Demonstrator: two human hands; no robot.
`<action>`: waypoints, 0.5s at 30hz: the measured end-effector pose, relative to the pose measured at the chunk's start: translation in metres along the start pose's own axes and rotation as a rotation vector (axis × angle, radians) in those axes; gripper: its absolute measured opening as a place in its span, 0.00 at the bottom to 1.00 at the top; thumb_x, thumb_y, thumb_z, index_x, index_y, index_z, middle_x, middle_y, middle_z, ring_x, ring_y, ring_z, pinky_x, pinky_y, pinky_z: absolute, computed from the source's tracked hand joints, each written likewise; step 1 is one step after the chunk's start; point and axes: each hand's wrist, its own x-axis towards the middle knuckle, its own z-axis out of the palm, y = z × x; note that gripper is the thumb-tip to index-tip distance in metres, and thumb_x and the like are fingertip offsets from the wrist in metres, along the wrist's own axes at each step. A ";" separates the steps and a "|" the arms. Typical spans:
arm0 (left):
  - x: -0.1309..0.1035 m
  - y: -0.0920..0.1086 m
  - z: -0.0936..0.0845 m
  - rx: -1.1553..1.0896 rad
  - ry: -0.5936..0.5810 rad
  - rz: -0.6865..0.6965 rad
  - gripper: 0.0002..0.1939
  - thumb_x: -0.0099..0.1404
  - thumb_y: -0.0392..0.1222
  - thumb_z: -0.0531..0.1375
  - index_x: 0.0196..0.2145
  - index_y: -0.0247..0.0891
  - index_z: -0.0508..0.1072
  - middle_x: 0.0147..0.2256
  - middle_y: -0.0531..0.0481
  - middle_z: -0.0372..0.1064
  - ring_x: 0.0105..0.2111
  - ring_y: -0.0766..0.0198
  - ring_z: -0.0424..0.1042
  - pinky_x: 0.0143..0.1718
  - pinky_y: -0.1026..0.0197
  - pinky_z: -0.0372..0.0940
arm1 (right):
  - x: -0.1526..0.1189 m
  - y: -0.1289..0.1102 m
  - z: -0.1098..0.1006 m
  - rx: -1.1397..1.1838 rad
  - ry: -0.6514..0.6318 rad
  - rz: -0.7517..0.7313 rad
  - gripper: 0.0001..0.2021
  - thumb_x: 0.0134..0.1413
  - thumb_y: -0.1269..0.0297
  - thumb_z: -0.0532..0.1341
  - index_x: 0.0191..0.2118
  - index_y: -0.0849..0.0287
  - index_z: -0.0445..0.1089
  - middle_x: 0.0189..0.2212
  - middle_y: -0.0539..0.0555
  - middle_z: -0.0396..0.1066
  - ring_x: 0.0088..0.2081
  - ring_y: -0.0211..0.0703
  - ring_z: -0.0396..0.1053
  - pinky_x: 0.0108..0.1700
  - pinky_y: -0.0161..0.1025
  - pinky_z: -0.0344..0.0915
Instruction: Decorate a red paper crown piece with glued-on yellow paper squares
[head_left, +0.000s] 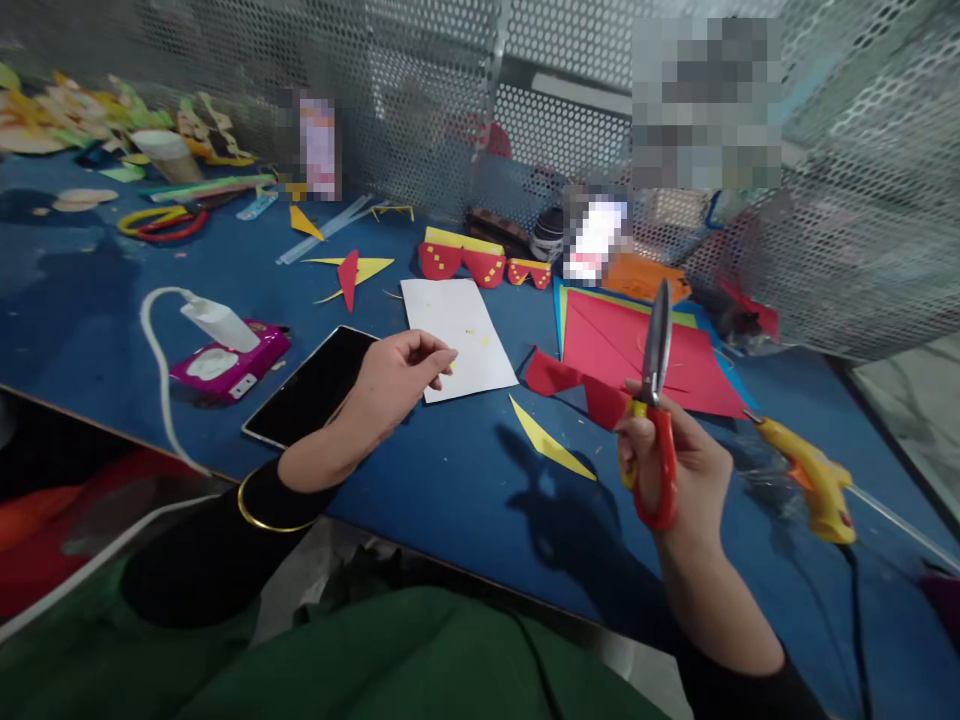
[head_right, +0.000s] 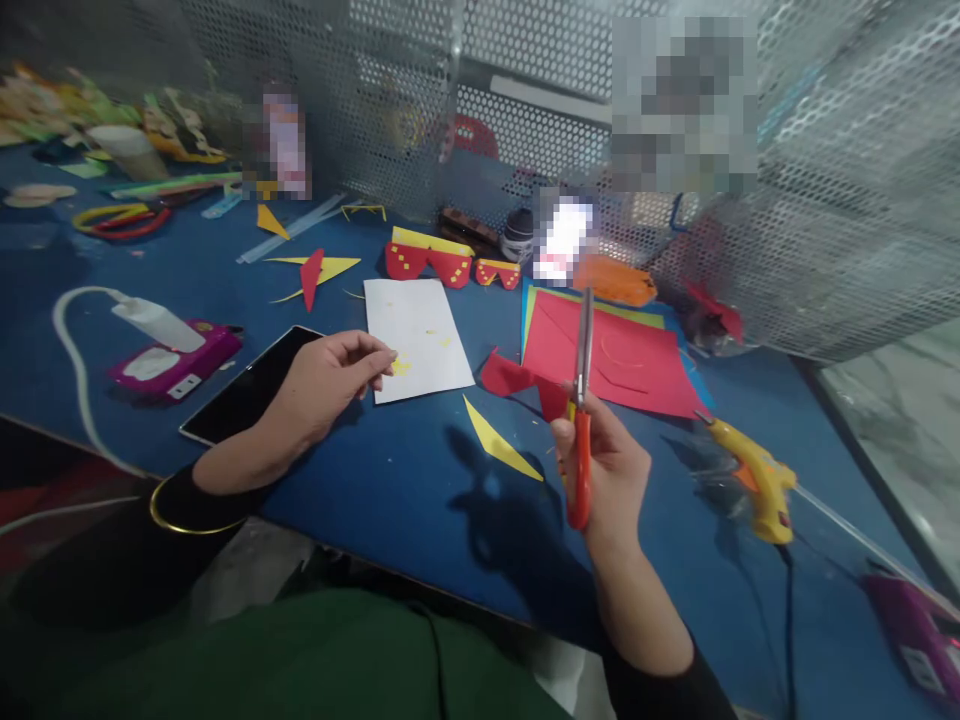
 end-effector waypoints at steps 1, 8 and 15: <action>-0.002 0.004 0.003 0.044 -0.012 0.041 0.05 0.58 0.40 0.66 0.28 0.37 0.75 0.26 0.52 0.73 0.23 0.69 0.67 0.25 0.65 0.60 | -0.001 0.000 0.001 0.014 -0.005 -0.012 0.25 0.52 0.48 0.68 0.51 0.58 0.77 0.19 0.43 0.64 0.17 0.33 0.58 0.17 0.33 0.57; 0.007 0.023 0.045 0.330 -0.026 0.329 0.06 0.62 0.44 0.64 0.31 0.39 0.77 0.29 0.50 0.77 0.29 0.63 0.71 0.34 0.60 0.63 | -0.005 -0.003 0.003 -0.070 -0.080 -0.006 0.24 0.49 0.48 0.68 0.49 0.58 0.78 0.18 0.43 0.61 0.18 0.34 0.56 0.19 0.33 0.57; 0.060 0.016 0.085 0.700 0.024 0.474 0.08 0.65 0.40 0.59 0.34 0.40 0.79 0.35 0.46 0.79 0.36 0.56 0.74 0.37 0.56 0.60 | -0.001 -0.004 0.003 -0.055 -0.063 0.004 0.25 0.48 0.48 0.68 0.49 0.59 0.78 0.17 0.42 0.59 0.17 0.34 0.53 0.20 0.35 0.56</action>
